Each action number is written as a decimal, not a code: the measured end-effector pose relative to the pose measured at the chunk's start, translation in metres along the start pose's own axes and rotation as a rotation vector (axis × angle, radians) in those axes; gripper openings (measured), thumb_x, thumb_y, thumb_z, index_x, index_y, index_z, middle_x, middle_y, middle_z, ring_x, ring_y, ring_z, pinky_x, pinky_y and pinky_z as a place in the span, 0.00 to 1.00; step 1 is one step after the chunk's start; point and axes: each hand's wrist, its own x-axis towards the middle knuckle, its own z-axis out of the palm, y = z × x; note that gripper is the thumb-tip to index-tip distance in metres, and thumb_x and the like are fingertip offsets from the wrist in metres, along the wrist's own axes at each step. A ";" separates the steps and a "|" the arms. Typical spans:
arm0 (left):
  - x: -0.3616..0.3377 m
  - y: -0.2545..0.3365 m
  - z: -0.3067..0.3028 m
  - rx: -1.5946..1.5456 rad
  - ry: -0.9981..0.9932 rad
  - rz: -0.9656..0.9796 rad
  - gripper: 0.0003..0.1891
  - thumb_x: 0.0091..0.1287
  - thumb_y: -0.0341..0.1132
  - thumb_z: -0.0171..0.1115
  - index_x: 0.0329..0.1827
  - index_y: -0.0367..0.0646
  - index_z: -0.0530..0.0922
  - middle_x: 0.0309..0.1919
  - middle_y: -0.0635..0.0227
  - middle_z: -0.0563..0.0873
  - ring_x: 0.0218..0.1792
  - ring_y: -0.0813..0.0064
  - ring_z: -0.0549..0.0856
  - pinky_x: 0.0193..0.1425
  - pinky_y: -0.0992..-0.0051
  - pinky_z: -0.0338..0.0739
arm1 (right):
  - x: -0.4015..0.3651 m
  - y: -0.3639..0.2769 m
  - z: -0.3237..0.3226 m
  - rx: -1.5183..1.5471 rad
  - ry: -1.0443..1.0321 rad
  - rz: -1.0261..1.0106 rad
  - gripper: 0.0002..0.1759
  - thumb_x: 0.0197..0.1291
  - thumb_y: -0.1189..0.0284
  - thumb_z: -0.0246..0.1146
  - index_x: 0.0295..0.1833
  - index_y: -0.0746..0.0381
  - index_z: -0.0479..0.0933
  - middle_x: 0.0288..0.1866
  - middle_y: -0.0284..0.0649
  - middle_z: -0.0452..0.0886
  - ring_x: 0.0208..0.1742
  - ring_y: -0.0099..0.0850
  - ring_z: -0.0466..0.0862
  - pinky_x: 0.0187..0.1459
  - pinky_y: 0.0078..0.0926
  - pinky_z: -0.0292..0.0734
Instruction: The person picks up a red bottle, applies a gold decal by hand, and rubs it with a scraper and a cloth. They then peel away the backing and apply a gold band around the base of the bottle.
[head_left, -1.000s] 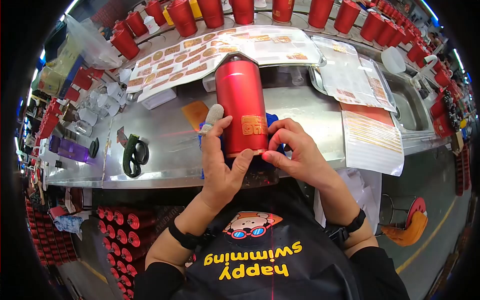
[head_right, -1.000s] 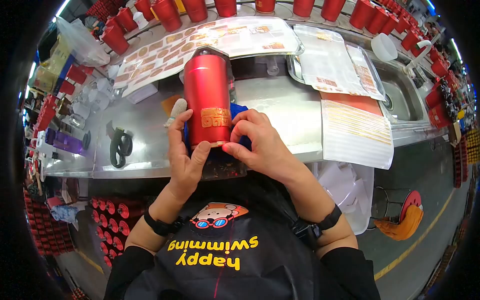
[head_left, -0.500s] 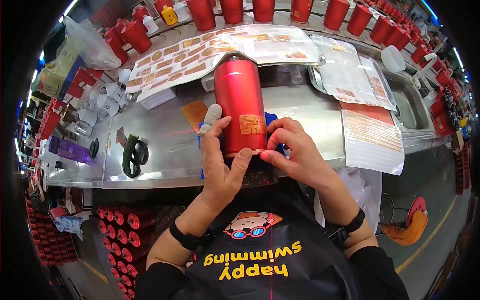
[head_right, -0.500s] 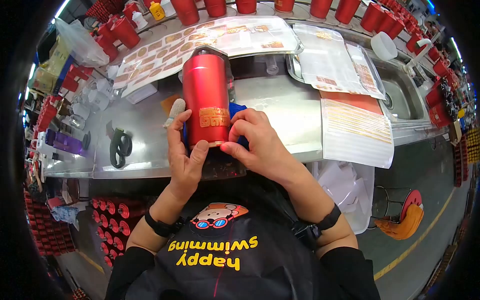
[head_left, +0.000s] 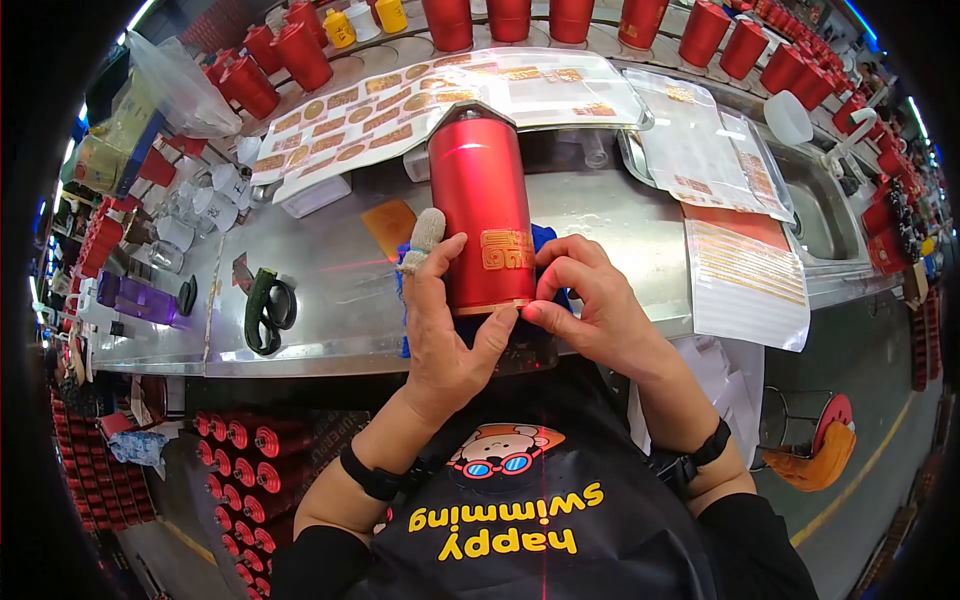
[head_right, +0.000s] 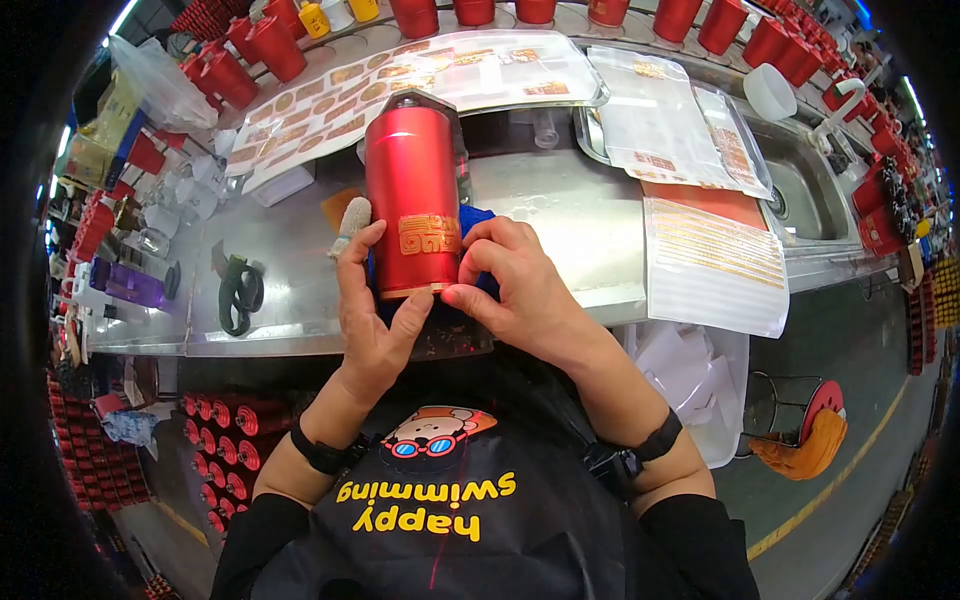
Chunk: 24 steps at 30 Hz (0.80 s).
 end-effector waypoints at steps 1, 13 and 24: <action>0.000 0.001 0.000 0.006 -0.004 -0.002 0.35 0.62 0.38 0.69 0.68 0.36 0.63 0.67 0.46 0.66 0.67 0.51 0.67 0.72 0.60 0.61 | 0.000 0.000 0.000 0.001 0.001 -0.001 0.14 0.57 0.66 0.72 0.34 0.60 0.74 0.51 0.43 0.76 0.56 0.42 0.74 0.58 0.36 0.70; -0.002 0.000 0.001 0.009 -0.010 -0.029 0.34 0.62 0.37 0.69 0.69 0.37 0.63 0.71 0.44 0.63 0.71 0.48 0.64 0.74 0.59 0.58 | -0.001 0.002 0.000 0.046 -0.007 0.032 0.14 0.56 0.67 0.73 0.34 0.60 0.74 0.50 0.42 0.76 0.56 0.39 0.75 0.57 0.33 0.70; -0.002 -0.001 0.001 0.005 -0.005 -0.024 0.34 0.62 0.37 0.70 0.69 0.37 0.64 0.71 0.43 0.63 0.71 0.48 0.64 0.74 0.58 0.58 | -0.001 0.006 0.001 0.079 -0.004 0.041 0.14 0.55 0.66 0.74 0.34 0.60 0.75 0.50 0.41 0.76 0.56 0.38 0.74 0.58 0.33 0.69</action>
